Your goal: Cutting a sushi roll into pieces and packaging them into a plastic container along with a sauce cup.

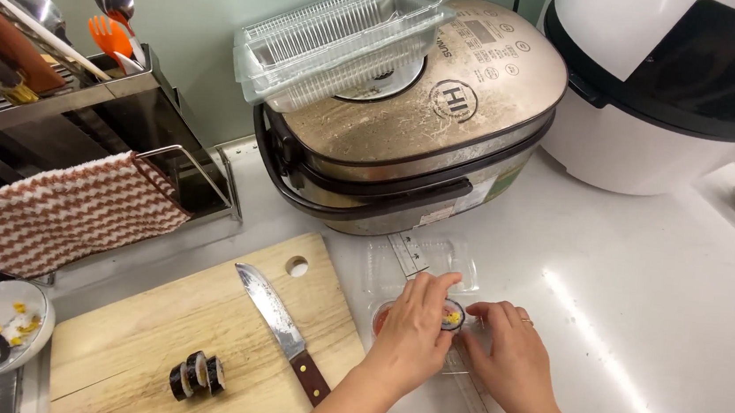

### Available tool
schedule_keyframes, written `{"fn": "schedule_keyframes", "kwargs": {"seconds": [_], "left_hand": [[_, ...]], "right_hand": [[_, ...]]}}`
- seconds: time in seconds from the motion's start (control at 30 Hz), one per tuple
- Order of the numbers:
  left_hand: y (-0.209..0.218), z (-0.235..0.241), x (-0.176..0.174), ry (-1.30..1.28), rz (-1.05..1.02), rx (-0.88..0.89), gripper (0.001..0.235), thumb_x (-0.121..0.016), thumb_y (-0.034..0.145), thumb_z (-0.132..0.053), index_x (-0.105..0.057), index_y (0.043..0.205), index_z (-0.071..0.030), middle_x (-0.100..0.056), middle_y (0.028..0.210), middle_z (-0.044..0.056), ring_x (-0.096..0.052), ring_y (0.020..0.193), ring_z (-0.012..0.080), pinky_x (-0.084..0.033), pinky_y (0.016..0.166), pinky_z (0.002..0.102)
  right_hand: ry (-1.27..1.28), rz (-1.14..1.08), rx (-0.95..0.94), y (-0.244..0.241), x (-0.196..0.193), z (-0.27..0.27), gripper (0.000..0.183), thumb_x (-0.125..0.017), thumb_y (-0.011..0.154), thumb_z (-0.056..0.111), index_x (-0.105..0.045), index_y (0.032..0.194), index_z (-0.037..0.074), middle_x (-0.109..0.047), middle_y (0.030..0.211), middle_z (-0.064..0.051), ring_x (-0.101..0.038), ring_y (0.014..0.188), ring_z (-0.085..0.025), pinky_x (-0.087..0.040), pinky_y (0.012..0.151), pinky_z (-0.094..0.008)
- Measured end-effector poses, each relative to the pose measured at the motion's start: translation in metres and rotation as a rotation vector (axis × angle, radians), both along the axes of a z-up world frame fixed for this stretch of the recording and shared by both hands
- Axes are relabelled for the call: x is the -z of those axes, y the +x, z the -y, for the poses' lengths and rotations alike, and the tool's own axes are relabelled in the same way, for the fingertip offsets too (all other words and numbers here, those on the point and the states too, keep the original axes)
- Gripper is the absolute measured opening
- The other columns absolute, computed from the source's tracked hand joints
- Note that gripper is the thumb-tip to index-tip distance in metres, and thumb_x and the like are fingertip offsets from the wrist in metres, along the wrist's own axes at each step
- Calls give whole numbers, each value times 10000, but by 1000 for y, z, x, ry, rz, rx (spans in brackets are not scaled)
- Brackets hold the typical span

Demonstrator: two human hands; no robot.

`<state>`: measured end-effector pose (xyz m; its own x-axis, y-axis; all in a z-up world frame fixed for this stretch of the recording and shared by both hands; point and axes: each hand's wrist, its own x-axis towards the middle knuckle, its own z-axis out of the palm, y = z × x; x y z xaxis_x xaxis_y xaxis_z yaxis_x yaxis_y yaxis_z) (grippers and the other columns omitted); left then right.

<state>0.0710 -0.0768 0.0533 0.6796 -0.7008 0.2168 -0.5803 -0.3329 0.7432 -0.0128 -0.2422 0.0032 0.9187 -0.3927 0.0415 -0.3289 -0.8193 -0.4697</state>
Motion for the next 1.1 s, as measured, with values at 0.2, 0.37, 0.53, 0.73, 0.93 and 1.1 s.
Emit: {"fn": "schedule_keyframes", "kwargs": {"seconds": [0.2, 0.37, 0.53, 0.73, 0.93, 1.1], "left_hand": [[2, -1, 0, 16, 23, 22, 725, -639, 790, 78, -398, 1455, -81, -502, 1155, 113, -516, 1075, 312, -446, 962, 432], [2, 14, 11, 85, 144, 69, 777, -653, 763, 76, -369, 1473, -67, -501, 1150, 145, -510, 1037, 352, -446, 902, 452], [2, 25, 29, 119, 246, 65, 803, -514, 742, 124, -371, 1503, -87, -516, 1105, 115, -497, 947, 327, -425, 809, 430], [5, 29, 31, 202, 358, 77, 846, -574, 745, 93, -333, 1531, -106, -547, 1106, 120, -511, 967, 335, -429, 848, 447], [8, 21, 17, 102, 210, 100, 882, -581, 729, 174, -272, 1500, -122, -415, 1230, 212, -577, 971, 390, -498, 880, 520], [9, 14, 12, 66, 60, 100, 848, -498, 767, 184, -279, 1521, -137, -405, 1255, 167, -558, 994, 372, -489, 874, 495]], "right_hand": [[-7, 0, 28, 2, 3, 1, 191, -638, 888, 306, -684, 1067, 256, -735, 909, 82, -634, 984, -172, -522, 767, -360], [33, 8, 70, 4, 6, 3, 169, -627, 834, 232, -650, 996, 187, -771, 923, 72, -636, 955, -214, -507, 732, -391], [53, -51, 108, 6, 2, 3, 151, -597, 793, 227, -611, 931, 166, -747, 879, 73, -615, 921, -211, -483, 773, -372], [86, -101, 58, -1, -16, 6, 596, -746, 738, 365, -574, 1281, 189, -719, 1160, 35, -622, 1167, -197, -467, 988, -399], [-54, 65, -85, -2, -3, 12, 398, -779, 791, 401, -706, 1173, 321, -621, 1207, 22, -637, 1067, -244, -534, 849, -422], [1, 90, -146, 1, -13, 7, 613, -769, 804, 352, -543, 1367, 265, -527, 1378, -60, -654, 1051, -271, -563, 803, -428]]}}
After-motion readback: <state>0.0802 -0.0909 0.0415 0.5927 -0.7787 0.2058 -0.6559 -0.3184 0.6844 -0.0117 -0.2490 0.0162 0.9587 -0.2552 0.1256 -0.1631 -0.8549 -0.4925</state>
